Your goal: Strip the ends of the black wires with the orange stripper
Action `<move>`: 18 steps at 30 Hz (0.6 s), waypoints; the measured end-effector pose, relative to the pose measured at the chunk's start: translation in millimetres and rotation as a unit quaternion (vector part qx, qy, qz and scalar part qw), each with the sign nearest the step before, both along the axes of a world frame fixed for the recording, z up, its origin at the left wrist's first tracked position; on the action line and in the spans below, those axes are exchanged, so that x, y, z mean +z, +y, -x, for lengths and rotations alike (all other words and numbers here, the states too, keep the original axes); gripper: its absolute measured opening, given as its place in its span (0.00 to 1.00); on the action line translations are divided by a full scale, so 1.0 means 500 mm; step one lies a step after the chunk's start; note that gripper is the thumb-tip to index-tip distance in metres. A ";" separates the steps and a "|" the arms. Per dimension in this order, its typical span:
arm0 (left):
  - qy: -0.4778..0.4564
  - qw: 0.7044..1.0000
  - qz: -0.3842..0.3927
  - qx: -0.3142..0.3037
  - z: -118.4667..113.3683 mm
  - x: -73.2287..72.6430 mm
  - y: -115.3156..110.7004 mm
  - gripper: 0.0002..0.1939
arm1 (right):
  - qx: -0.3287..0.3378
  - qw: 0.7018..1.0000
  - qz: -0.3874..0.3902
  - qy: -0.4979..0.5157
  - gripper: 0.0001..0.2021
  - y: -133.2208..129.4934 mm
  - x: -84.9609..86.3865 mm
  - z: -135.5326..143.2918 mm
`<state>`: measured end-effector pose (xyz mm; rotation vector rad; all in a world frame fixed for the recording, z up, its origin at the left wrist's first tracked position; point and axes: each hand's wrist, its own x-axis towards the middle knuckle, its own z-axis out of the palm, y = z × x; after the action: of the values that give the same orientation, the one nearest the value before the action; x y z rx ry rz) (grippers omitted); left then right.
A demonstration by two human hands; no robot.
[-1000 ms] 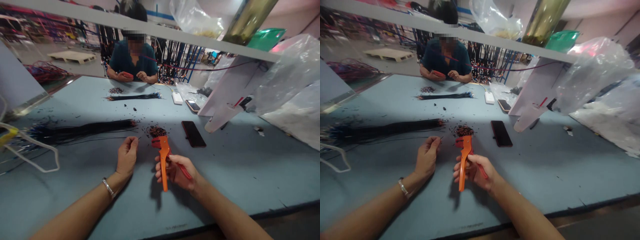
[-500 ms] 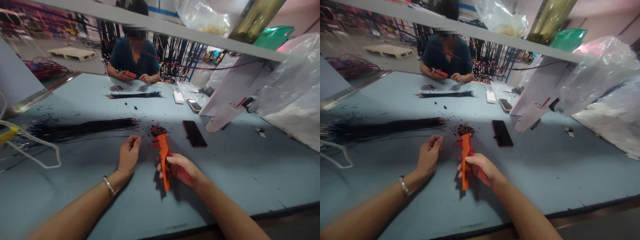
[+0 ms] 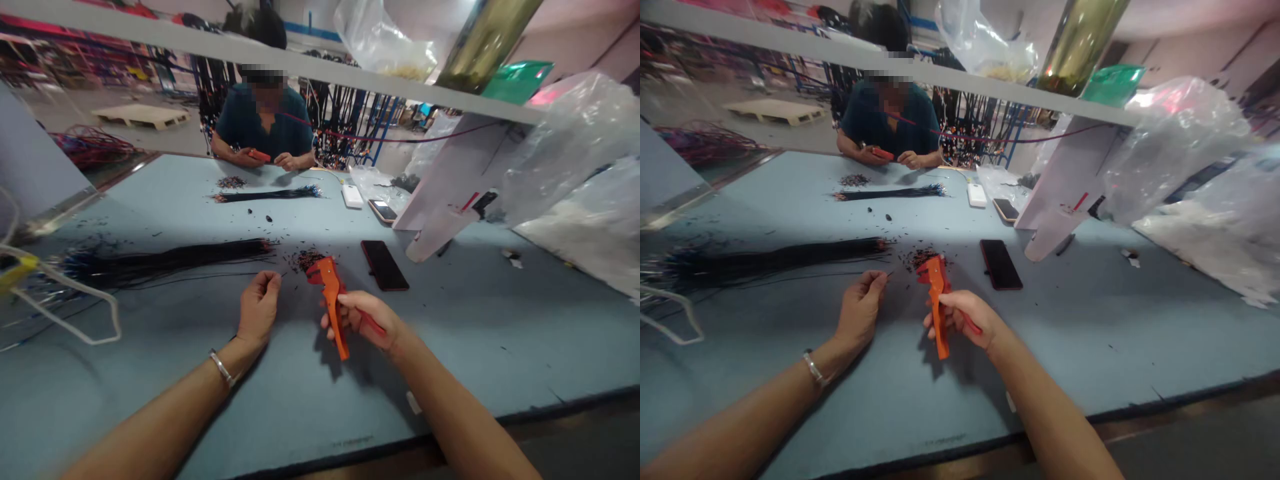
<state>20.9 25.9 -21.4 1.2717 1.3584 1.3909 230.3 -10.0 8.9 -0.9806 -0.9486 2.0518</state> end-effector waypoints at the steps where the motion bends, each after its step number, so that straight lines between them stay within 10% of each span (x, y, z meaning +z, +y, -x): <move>1: 0.000 1.000 0.000 0.005 0.000 -0.001 0.000 0.11 | 0.026 1.000 -0.001 0.004 0.14 -0.003 -0.002 0.003; 8: -0.009 1.000 -0.005 0.017 -0.003 0.005 -0.001 0.11 | 0.061 0.985 0.143 0.080 0.18 0.012 -0.021 0.036; 12: -0.009 1.000 0.002 0.018 -0.005 0.011 -0.002 0.11 | -0.025 0.989 0.118 0.080 0.17 0.008 -0.015 0.030; 18: 0.004 1.000 -0.003 0.015 -0.004 0.004 0.000 0.11 | 0.035 0.987 0.140 0.070 0.18 -0.009 -0.012 0.044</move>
<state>22.8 25.7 -19.5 1.2668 1.3838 1.4125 208.5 -14.5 3.1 -0.9399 -0.6424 2.3241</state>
